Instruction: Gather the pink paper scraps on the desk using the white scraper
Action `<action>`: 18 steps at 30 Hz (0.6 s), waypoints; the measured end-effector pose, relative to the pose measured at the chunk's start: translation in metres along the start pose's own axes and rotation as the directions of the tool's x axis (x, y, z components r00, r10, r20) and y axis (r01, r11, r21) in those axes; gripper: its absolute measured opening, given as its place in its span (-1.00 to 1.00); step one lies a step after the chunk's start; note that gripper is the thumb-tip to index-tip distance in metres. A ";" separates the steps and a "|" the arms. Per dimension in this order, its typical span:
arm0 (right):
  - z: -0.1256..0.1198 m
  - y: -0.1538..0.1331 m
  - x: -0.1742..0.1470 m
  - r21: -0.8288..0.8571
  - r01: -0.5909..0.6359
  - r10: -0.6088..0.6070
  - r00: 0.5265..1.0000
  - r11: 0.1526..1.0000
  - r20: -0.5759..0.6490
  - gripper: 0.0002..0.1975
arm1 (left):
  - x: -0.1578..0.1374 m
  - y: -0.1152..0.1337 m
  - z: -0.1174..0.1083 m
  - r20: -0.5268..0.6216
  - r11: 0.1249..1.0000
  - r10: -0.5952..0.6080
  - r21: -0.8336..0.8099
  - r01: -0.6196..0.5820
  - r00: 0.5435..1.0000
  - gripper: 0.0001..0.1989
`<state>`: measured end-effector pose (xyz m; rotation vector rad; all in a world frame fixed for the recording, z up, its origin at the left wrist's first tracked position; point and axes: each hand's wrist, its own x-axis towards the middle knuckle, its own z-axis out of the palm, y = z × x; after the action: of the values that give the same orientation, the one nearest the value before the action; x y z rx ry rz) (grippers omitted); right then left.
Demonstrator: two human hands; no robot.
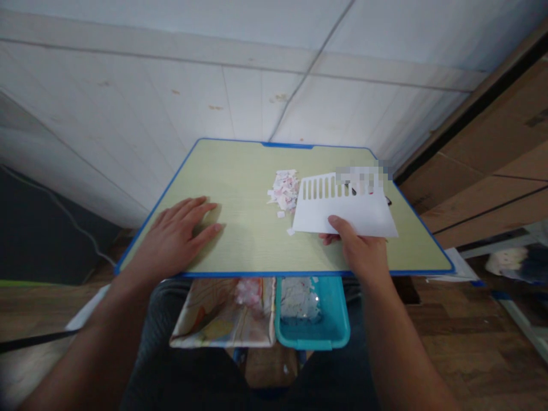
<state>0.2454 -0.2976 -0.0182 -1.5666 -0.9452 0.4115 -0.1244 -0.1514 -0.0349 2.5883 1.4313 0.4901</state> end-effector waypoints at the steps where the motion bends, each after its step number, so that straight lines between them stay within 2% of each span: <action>1: -0.002 0.000 0.000 -0.015 0.007 -0.007 1.000 1.000 0.003 -0.65 | 0.000 0.000 0.000 -0.002 1.000 0.001 0.001 -0.001 1.000 -0.34; 6: -0.011 0.001 -0.003 0.024 0.019 -0.018 0.999 1.000 -0.036 -0.69 | 0.000 -0.001 0.000 0.000 1.000 0.003 -0.001 -0.003 1.000 -0.36; 12: -0.014 0.011 -0.007 0.107 -0.056 0.054 0.998 0.993 0.023 -0.75 | 0.001 -0.003 0.000 0.014 1.000 0.009 -0.004 -0.009 1.000 -0.32; 18: -0.013 0.006 -0.009 0.283 -0.167 0.172 0.985 0.944 0.010 -0.57 | 0.001 -0.003 0.000 0.006 1.000 0.006 -0.004 -0.006 1.000 -0.33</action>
<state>0.2513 -0.3129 -0.0226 -1.3892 -0.7062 0.6277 -0.1261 -0.1493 -0.0358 2.5900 1.4194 0.4850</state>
